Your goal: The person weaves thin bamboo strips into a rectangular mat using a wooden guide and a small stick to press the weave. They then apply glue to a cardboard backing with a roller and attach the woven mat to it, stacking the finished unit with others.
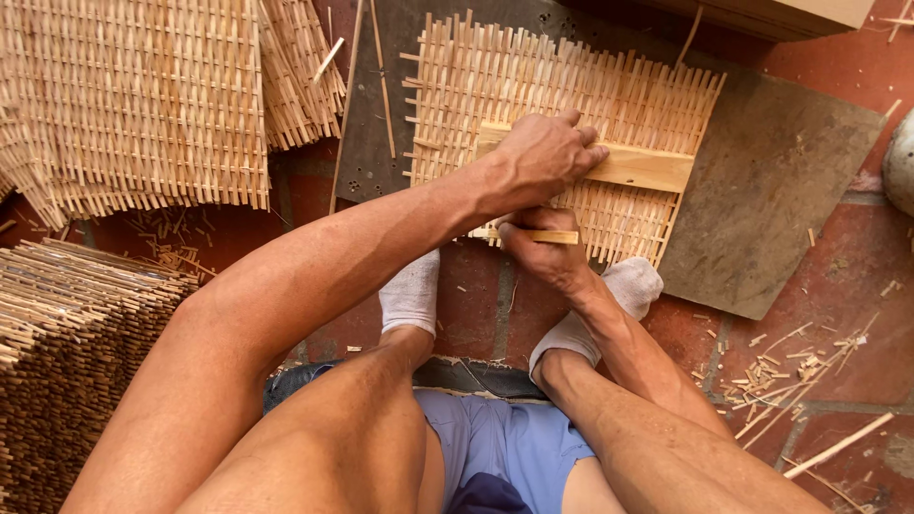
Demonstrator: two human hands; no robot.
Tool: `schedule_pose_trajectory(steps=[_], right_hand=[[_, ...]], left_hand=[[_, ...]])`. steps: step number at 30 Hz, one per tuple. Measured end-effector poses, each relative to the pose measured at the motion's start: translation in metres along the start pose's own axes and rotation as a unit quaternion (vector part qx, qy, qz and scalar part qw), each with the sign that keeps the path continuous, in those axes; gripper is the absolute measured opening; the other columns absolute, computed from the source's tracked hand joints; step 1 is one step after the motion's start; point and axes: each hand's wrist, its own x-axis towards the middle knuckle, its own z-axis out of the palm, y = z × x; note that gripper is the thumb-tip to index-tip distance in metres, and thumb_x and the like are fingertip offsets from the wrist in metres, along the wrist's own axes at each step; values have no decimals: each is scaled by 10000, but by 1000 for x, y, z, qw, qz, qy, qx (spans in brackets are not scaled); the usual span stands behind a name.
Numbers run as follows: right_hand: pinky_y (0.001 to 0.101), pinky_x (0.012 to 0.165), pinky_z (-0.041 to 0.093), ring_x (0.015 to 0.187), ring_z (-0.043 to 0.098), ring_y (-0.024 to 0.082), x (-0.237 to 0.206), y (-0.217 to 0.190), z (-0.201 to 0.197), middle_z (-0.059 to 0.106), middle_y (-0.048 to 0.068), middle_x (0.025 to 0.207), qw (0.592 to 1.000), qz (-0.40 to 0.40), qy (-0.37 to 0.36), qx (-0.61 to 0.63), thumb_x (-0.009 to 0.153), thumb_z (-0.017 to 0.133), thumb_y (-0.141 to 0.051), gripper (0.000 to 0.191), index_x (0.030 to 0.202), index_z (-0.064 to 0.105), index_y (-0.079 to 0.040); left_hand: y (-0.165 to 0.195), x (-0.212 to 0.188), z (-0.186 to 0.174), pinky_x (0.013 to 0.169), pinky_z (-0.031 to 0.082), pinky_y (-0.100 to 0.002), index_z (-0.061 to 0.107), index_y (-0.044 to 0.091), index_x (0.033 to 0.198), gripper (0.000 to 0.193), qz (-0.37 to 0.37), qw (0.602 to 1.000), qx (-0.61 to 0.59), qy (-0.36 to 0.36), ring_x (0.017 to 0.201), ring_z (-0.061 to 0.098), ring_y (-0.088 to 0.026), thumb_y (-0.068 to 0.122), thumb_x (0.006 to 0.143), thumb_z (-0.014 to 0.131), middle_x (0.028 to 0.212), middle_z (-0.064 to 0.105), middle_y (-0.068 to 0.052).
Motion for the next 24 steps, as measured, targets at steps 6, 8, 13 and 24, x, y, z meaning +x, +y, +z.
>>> schedule_pose_trajectory(steps=[6,8,13,24], right_hand=[[324,682,552,700,670,153,17,-7,9,746,88,813,998,-20,-51,43,933,664,-134,202,1035,728,28],[331,646,536,658,645,169,20,-6,12,739,103,746,997,35,-64,33,927,677,-134,175,963,720,31],[321,655,557,698,670,156,23,0,18,740,103,830,999,23,-7,41,964,677,-143,197,1055,672,32],[387,891,593,958,714,242,31,6,20,744,152,1049,997,31,-62,25,921,721,-252,380,1187,640,7]], left_hand=[[-5,4,-9,509,522,-251,518,206,1492,432,-2,998,-34,-47,919,540,-203,333,1087,437,1156,651,-57],[-6,5,-10,497,526,-254,517,209,1486,434,-4,999,-31,-35,910,535,-204,332,1077,438,1162,646,-58],[-4,8,-7,491,545,-265,505,208,1474,454,-7,999,-32,-31,919,544,-215,340,1044,446,1198,626,-79],[-10,11,-7,586,569,-285,476,216,1506,471,29,999,7,20,901,635,-207,215,1034,475,1414,571,-93]])
